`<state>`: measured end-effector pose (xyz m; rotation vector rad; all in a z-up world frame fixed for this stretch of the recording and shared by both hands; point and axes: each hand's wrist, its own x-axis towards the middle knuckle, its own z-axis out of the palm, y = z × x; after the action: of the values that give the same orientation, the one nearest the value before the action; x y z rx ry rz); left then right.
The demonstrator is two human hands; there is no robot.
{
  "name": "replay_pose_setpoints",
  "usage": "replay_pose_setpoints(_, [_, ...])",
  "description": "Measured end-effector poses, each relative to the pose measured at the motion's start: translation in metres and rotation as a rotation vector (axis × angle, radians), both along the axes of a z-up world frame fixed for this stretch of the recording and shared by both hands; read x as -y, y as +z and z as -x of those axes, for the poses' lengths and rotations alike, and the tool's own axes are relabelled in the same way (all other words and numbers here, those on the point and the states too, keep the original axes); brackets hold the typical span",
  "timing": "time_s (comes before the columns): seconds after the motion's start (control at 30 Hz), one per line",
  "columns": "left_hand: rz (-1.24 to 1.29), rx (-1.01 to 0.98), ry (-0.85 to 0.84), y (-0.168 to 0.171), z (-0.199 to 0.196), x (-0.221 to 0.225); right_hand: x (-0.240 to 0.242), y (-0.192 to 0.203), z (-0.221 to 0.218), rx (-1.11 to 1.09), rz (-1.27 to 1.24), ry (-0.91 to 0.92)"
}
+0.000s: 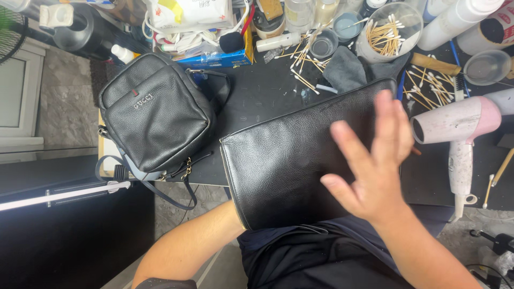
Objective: The person uses a hair dryer to heat the interior and exterior of a black leather bag, wipes the surface by hand, and applies a liquid from a small bottle to a black applicator sponge before rubbing it inside the bag.
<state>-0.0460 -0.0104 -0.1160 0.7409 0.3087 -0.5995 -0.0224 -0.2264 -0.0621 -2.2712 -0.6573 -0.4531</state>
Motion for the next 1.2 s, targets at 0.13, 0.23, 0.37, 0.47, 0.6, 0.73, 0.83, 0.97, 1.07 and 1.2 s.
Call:
replay_pose_setpoints(0.13, [-0.002,0.001,-0.004,-0.002,-0.003,0.003,-0.022,-0.002,0.004,0.068,0.141,0.209])
replay_pose_setpoints(0.23, [-0.013,0.002,-0.004,-0.005,-0.002,-0.001,-0.021,-0.008,0.003,0.088,0.174,0.218])
replay_pose_setpoints(0.37, [-0.008,-0.01,-0.002,-0.007,0.004,-0.004,-0.012,-0.011,0.001,-0.008,0.126,0.07])
replay_pose_setpoints(0.47, [-0.003,-0.001,-0.013,-0.006,0.001,-0.002,-0.025,-0.008,0.007,0.066,0.198,0.241])
replay_pose_setpoints(0.6, [0.006,0.0,-0.013,-0.005,0.004,-0.003,-0.022,0.009,-0.009,-0.044,0.147,0.112])
replay_pose_setpoints(0.73, [0.015,0.009,-0.016,-0.003,0.004,-0.001,-0.04,0.023,-0.019,-0.089,0.041,0.128])
replay_pose_setpoints(0.83, [0.022,0.033,-0.007,-0.002,-0.006,0.003,-0.057,0.025,-0.009,-0.06,0.094,0.318])
replay_pose_setpoints(0.97, [0.02,0.047,-0.001,0.001,-0.01,0.0,-0.058,0.02,-0.008,-0.016,0.308,0.272])
replay_pose_setpoints(1.07, [0.033,0.038,-0.005,0.001,-0.005,0.003,-0.053,0.018,-0.026,-0.128,0.196,0.125])
replay_pose_setpoints(1.2, [0.033,0.034,0.009,0.002,-0.006,0.004,-0.061,0.024,-0.023,-0.147,0.037,0.166])
